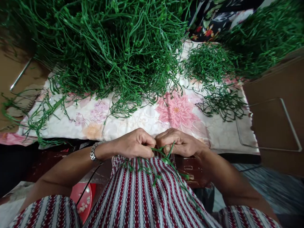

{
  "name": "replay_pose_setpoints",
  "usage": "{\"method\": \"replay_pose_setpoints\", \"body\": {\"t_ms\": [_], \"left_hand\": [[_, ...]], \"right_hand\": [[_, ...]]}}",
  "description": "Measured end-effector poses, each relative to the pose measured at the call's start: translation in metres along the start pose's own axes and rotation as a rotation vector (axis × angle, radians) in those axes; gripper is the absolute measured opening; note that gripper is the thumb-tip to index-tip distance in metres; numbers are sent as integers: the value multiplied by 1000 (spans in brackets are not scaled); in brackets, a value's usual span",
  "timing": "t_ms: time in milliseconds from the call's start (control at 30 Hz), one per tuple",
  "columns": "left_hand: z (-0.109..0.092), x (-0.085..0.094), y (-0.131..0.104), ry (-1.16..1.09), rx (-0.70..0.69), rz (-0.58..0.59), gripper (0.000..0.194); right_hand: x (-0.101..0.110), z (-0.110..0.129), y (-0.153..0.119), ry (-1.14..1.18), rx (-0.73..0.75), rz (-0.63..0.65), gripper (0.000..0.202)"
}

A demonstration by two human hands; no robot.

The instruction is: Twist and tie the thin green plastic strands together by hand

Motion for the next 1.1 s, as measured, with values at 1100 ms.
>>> {"method": "replay_pose_setpoints", "body": {"t_ms": [1100], "left_hand": [[-18, -10, -4, 589, -380, 204, 34]], "right_hand": [[-3, 10, 0, -236, 55, 91, 37]]}}
Point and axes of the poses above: each hand's wrist, its own y-axis towards the middle knuckle, its own x-axis out of the back of the hand, z = x × y, the point moved 6 cm from there along y, towards the middle knuckle, and after that the axes turned 14 degrees about -x, right-handed, at the moved point
